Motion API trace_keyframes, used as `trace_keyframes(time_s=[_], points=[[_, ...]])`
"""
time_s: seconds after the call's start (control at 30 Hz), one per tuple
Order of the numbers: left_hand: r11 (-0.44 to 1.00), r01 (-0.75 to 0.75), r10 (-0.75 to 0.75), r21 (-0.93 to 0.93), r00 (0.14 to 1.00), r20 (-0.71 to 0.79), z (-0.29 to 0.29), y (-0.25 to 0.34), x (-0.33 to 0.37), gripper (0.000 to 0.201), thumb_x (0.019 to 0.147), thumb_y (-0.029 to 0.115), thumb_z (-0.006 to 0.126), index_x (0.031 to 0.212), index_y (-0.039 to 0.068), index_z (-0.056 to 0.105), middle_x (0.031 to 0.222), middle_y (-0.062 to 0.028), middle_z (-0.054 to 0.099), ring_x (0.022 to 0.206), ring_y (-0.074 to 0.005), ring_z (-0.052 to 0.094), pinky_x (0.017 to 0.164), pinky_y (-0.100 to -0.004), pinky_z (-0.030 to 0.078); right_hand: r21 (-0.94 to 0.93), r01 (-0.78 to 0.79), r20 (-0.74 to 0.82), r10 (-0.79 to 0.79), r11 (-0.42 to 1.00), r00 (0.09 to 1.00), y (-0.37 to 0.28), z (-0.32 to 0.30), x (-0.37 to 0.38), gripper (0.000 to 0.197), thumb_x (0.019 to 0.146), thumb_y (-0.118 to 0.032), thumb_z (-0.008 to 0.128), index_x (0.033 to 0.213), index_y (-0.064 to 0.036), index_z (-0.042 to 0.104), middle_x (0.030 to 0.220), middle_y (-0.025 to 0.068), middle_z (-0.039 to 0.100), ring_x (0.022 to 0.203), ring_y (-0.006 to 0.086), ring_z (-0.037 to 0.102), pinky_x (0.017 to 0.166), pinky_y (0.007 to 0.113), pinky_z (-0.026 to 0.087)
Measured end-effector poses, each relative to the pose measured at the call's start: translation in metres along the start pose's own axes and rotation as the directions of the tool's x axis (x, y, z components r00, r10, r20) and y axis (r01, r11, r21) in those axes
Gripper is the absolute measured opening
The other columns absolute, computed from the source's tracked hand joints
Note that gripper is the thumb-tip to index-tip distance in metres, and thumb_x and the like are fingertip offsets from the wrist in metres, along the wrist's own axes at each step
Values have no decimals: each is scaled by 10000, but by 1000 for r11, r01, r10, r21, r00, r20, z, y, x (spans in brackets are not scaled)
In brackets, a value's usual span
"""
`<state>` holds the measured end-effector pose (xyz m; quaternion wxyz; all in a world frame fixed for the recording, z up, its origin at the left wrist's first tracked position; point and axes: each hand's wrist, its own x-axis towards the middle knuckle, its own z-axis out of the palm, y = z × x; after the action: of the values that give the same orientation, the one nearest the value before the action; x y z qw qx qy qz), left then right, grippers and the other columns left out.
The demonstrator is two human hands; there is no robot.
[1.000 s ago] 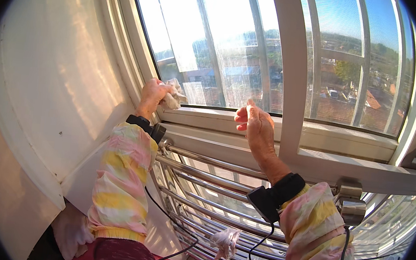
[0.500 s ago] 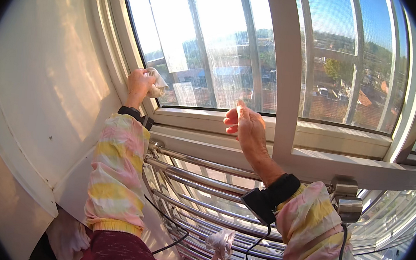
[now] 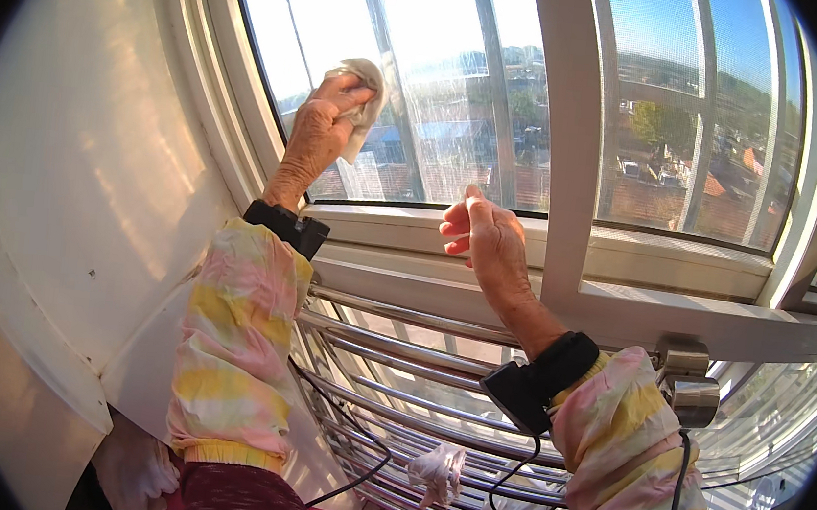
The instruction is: The person wipes a metal railing, a pink-covered surface, a white wall section, and a glass door frame using a white cloth. The person moves between these surfaces in sequence, wiping each area with the cloth.
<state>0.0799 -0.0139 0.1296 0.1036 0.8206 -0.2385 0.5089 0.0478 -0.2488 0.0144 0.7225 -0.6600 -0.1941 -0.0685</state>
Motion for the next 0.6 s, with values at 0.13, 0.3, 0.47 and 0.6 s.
trace_keyframes(time_s=[0.13,0.3,0.47,0.6], points=[[998,-56,54,16,995,88,0,4,-20,462,778,-81,542,1159,147,669,1244,-24,584,1117,-289,553,1021,-364,452,17,-1,-43,1,1000,999,-1,1,1,545,972,-490,359,874,-44,656,782,88,694,630,152,647,497,244,430],[904,399,-341,153,890,-302,-10,-23,26,486,810,45,579,1288,-22,524,1330,-191,494,1133,-346,554,1017,-373,449,70,-1,-86,7,998,996,2,-5,4,544,974,-470,353,870,-27,651,796,108,690,695,173,641,611,298,461],[998,-3,-6,-59,988,-152,43,52,24,422,761,30,625,1182,55,624,1259,-140,516,1133,-324,529,992,-388,443,152,-82,-166,107,985,980,14,-7,11,506,962,-426,386,817,2,613,718,111,612,690,188,588,655,316,455],[913,-194,307,-360,906,291,71,102,-8,310,750,9,641,1042,96,701,1142,-69,537,1086,-280,544,961,-361,454,-2,80,-253,-78,997,964,27,-9,14,363,920,-340,452,749,-35,551,662,64,542,636,148,497,618,300,399]])
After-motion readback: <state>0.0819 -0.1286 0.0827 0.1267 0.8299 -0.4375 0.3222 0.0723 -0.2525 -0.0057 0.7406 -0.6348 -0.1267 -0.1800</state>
